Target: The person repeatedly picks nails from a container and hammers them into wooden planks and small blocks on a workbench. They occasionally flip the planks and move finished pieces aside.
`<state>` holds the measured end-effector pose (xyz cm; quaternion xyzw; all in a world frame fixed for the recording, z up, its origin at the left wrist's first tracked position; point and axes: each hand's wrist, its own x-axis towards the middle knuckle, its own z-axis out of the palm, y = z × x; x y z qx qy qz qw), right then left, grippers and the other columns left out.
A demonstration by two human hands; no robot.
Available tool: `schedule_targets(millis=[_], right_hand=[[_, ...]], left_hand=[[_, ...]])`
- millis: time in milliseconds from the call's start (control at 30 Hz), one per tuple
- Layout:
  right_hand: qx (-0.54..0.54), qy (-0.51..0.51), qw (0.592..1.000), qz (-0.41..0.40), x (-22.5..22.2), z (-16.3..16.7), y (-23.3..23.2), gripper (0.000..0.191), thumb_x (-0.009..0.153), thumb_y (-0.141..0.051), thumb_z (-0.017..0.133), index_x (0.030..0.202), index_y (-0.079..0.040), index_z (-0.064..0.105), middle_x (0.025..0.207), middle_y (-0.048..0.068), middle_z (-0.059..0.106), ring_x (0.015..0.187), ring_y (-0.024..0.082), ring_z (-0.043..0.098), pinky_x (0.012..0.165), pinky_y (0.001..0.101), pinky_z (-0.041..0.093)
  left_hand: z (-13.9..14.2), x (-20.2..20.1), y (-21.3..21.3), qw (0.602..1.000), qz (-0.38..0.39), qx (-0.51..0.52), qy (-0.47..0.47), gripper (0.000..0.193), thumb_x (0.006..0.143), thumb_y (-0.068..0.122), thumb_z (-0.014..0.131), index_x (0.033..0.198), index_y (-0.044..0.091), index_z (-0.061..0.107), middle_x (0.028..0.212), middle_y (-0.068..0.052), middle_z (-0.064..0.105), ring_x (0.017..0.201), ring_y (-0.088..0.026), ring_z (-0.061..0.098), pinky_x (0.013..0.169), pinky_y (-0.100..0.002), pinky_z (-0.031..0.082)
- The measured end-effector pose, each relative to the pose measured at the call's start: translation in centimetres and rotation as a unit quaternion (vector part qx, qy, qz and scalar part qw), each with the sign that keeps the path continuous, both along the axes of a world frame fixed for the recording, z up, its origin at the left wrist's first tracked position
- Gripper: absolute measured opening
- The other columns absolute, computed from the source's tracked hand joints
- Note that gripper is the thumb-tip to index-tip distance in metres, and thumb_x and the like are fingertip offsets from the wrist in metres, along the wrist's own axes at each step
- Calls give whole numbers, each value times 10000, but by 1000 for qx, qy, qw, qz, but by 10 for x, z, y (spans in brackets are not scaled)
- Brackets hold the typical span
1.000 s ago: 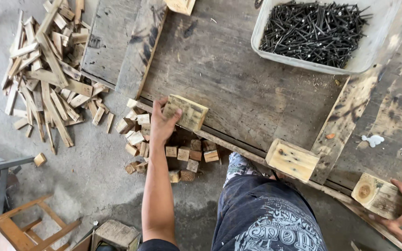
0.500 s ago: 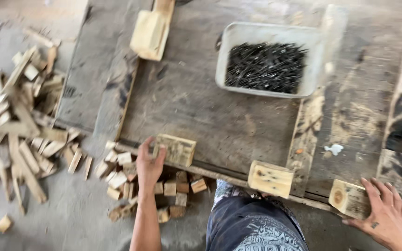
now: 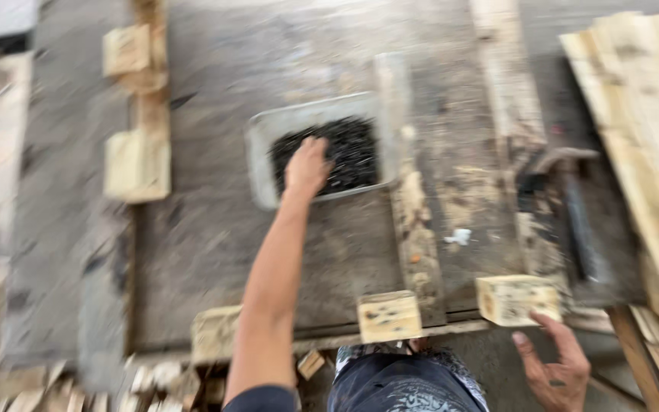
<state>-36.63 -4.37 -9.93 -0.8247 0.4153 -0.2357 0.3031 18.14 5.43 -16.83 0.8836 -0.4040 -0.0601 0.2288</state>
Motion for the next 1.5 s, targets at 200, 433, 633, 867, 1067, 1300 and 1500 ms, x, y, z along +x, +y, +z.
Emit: schedule_targets(millis=[200, 433, 633, 867, 1067, 1300, 1500], right_hand=[[0, -2, 992, -126, -60, -7, -29, 352, 867, -159, 780, 1195, -46, 724, 1119, 113, 769, 1007, 200, 746, 912, 319, 588], [87, -39, 974, -204, -74, -18, -181, 406, 873, -271, 784, 1227, -83, 720, 1142, 118, 752, 1044, 268, 714, 926, 401, 580], [-182, 295, 919, -186, -49, -19, -270, 895, 636, -432, 902, 1373, -60, 556, 1285, 216, 599, 1230, 446, 508, 938, 673, 390], [-103, 305, 944, -69, -96, -28, -329, 491, 917, -305, 662, 1399, -224, 611, 1224, 187, 709, 1070, 405, 695, 899, 532, 563], [26, 224, 964, -137, -139, -32, -380, 450, 971, -355, 623, 1373, -155, 651, 1082, 251, 750, 1043, 440, 690, 909, 529, 528], [270, 15, 962, -34, -165, -40, -362, 447, 974, -310, 672, 1251, 39, 704, 1045, 159, 739, 886, 219, 659, 757, 370, 533], [296, 44, 948, 104, -144, -33, -328, 490, 975, -321, 638, 1321, 22, 687, 1001, 124, 767, 839, 164, 646, 711, 329, 525]], left_hand=[[11, 1, 12, 985, -92, 69, -131, 142, 897, 271, 709, 1017, 197, 694, 972, -71, 652, 973, -316, 669, 786, -480, 547], [39, -7, 22, 993, 90, -73, 23, 130, 944, 249, 780, 1042, 164, 788, 1081, -54, 773, 919, -231, 719, 798, -388, 569], [50, -35, 23, 889, 246, -325, 208, 177, 1085, 48, 614, 1252, -12, 611, 1046, -150, 758, 856, -166, 741, 774, -299, 625], [69, -142, 76, 719, 237, -570, 319, 418, 1105, -38, 505, 1496, 38, 378, 1110, -181, 678, 945, -237, 691, 881, -385, 610], [10, -268, 136, 574, 316, -633, 412, 302, 1045, 6, 397, 1312, 58, 528, 1085, -119, 642, 956, -219, 624, 855, -405, 557], [19, -350, 136, 589, 304, -589, 462, 146, 1122, 194, 541, 1000, 114, 556, 744, -6, 511, 558, -97, 442, 437, -262, 379], [81, -361, 66, 670, 412, -450, 423, 160, 968, 225, 666, 1002, 73, 699, 650, 66, 558, 469, -35, 406, 390, -225, 313]])
